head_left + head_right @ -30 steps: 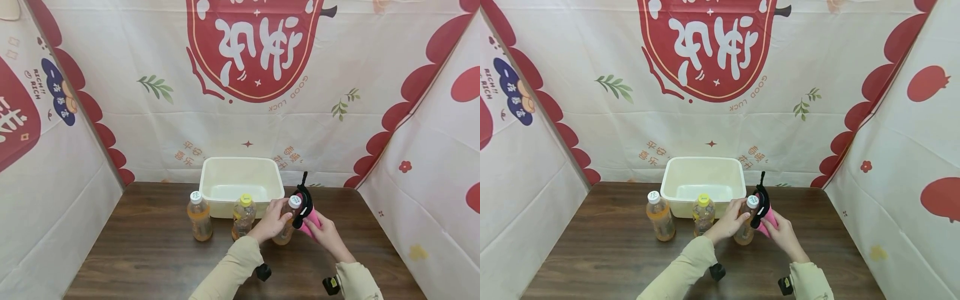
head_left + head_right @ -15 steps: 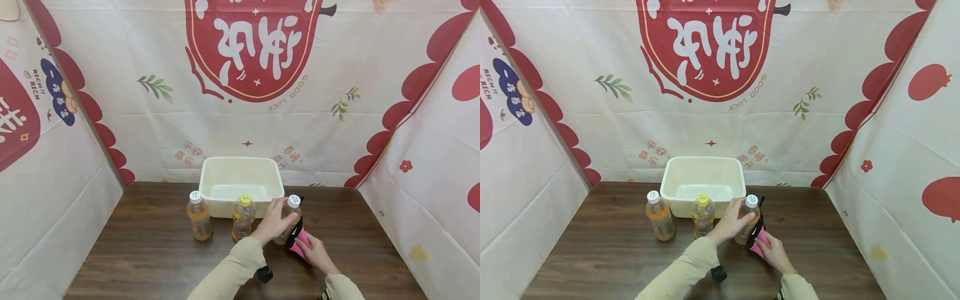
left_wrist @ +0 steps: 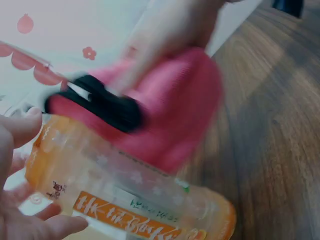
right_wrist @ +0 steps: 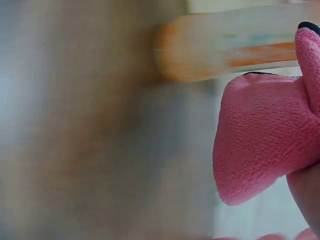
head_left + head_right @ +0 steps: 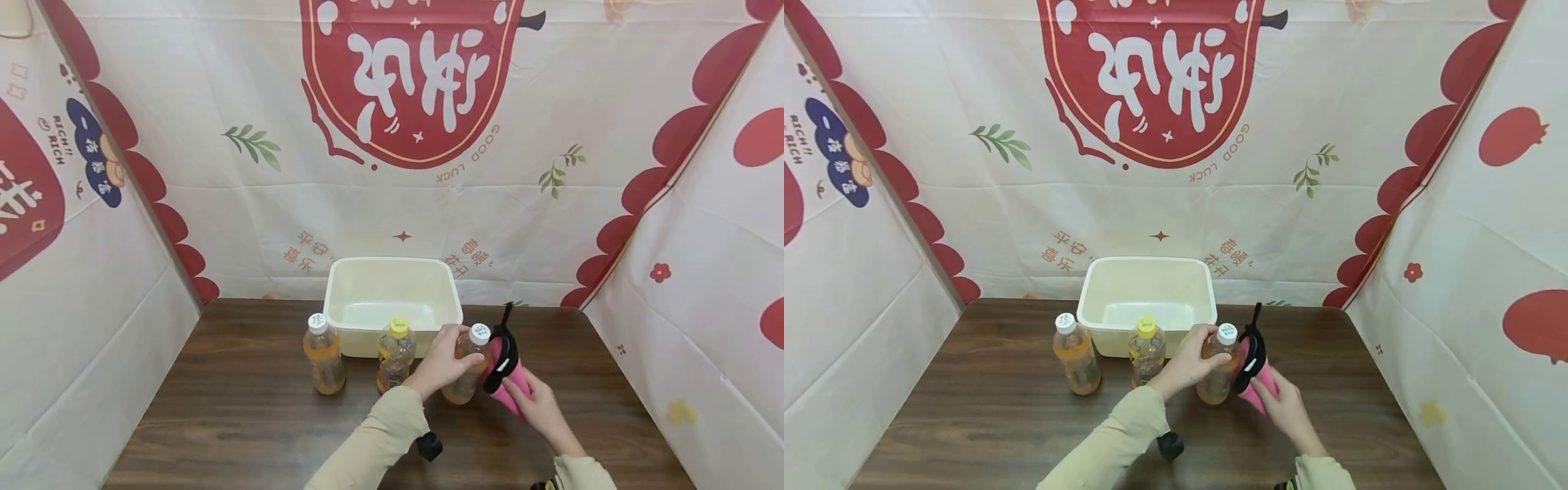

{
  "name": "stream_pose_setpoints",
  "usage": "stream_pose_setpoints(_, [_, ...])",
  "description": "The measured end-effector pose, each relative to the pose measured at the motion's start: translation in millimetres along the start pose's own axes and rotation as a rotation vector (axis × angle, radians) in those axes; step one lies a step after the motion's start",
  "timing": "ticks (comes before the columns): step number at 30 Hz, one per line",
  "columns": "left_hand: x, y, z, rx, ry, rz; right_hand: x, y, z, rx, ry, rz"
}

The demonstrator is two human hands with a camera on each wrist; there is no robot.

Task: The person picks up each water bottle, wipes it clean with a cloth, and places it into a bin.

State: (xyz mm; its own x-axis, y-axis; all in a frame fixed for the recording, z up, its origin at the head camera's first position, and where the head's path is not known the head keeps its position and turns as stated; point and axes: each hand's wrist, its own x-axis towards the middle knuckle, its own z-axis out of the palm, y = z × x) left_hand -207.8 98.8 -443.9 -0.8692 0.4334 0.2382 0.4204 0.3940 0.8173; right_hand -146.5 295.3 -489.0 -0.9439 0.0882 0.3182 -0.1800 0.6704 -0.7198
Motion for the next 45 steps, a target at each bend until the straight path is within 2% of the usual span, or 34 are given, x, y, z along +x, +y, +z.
stream_pose_setpoints(5, [-1.0,-2.0,0.4,0.061,-0.034,0.014,23.0,-24.2,-13.4,-0.003,-0.021,-0.112])
stream_pose_setpoints(9, [-2.4,-1.6,1.1,0.063,-0.050,0.001,30.8,-30.9,-14.3,0.001,-0.090,-0.097])
stream_pose_setpoints(13, [-4.9,-3.0,3.1,0.034,-0.048,-0.007,30.1,-28.7,-10.2,0.011,-0.092,-0.075])
stream_pose_setpoints(21, [-6.7,-7.1,8.7,-0.033,-0.034,-0.019,16.3,-10.3,7.6,0.015,-0.035,-0.098])
stream_pose_setpoints(25, [-5.3,-7.6,9.3,-0.042,-0.018,-0.003,7.2,8.4,25.0,-0.009,-0.080,-0.075])
stream_pose_setpoints(29, [-4.0,-8.6,9.7,-0.034,-0.020,0.014,-1.5,27.6,43.0,-0.046,-0.146,-0.013])
stream_pose_setpoints(33, [-4.1,-9.1,11.1,-0.030,-0.020,0.026,-6.8,38.2,51.8,-0.057,-0.138,0.025])
stream_pose_setpoints(38, [-6.9,-8.9,11.0,-0.026,-0.015,0.060,-6.8,34.0,45.7,-0.066,-0.094,-0.021])
stream_pose_setpoints(39, [-6.5,-12.9,12.8,-0.011,-0.006,0.090,-5.8,31.0,42.4,-0.061,-0.080,-0.032])
stream_pose_setpoints(42, [-7.8,-13.0,11.9,-0.012,0.000,0.105,-0.3,17.0,29.4,-0.027,-0.022,-0.063])
stream_pose_setpoints(45, [-6.3,-13.5,11.1,0.003,-0.007,0.081,8.7,-3.0,13.2,0.008,0.026,-0.116])
